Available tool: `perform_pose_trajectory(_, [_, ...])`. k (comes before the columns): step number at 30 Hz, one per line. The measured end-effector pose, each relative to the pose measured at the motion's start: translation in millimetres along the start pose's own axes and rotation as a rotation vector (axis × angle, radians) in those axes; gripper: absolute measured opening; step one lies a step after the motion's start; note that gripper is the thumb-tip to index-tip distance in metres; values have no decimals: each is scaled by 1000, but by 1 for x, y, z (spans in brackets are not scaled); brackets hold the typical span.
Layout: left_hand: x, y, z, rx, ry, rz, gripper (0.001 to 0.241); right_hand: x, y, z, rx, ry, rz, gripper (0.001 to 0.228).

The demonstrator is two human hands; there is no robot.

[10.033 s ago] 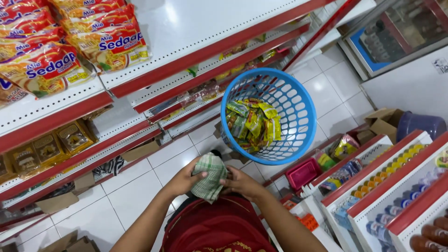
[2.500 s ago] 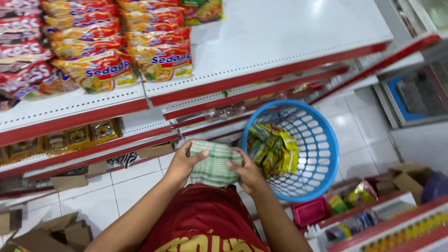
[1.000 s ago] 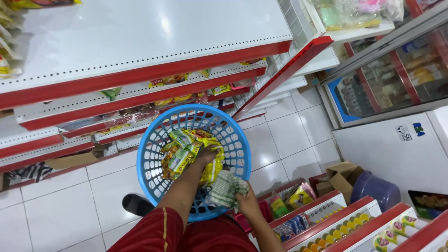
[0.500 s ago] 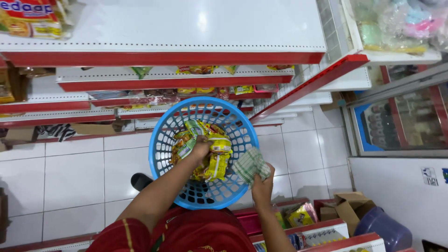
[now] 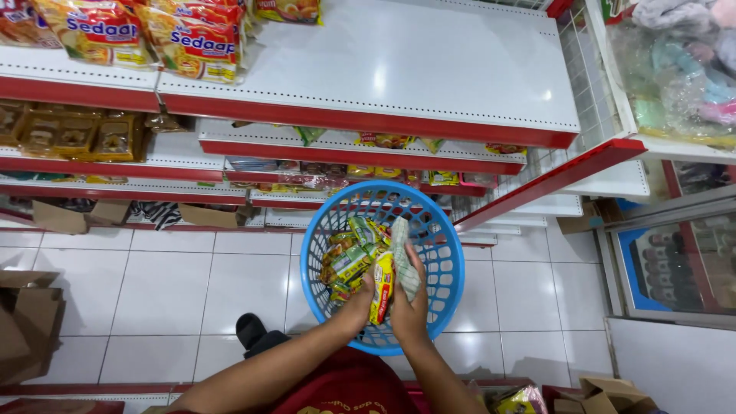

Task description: Wiping packs of instant noodles with a cloth and organizing them into a blue plastic basket and on grocery shelves.

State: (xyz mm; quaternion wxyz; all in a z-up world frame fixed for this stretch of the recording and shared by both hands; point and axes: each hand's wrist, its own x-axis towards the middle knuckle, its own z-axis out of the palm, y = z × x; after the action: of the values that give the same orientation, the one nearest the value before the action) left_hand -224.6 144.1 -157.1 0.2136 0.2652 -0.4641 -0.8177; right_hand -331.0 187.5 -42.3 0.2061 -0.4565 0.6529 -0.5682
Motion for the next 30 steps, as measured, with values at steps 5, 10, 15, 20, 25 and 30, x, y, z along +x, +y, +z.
perform_pose_trajectory(5, [-41,99,-9,-96,48,124,78,1,-44,33,271,-41,254,51])
perform_pose_trajectory(10, [-69,161,-40,-501,-103,-124,70,3,-91,64,-126,-2,-162,57])
perform_pose_trajectory(15, [-74,182,-78,-762,-25,-270,71,-19,-121,112,-282,-164,-337,76])
perform_pose_trajectory(20, [-78,209,-114,-800,36,-270,85,-50,-112,109,-144,-268,-212,52])
perform_pose_trajectory(25, [-90,207,-145,-771,-31,-95,69,-37,-83,70,268,125,726,43])
perform_pose_trajectory(30, [-98,175,-155,-707,-129,-77,59,1,-82,42,373,173,286,38])
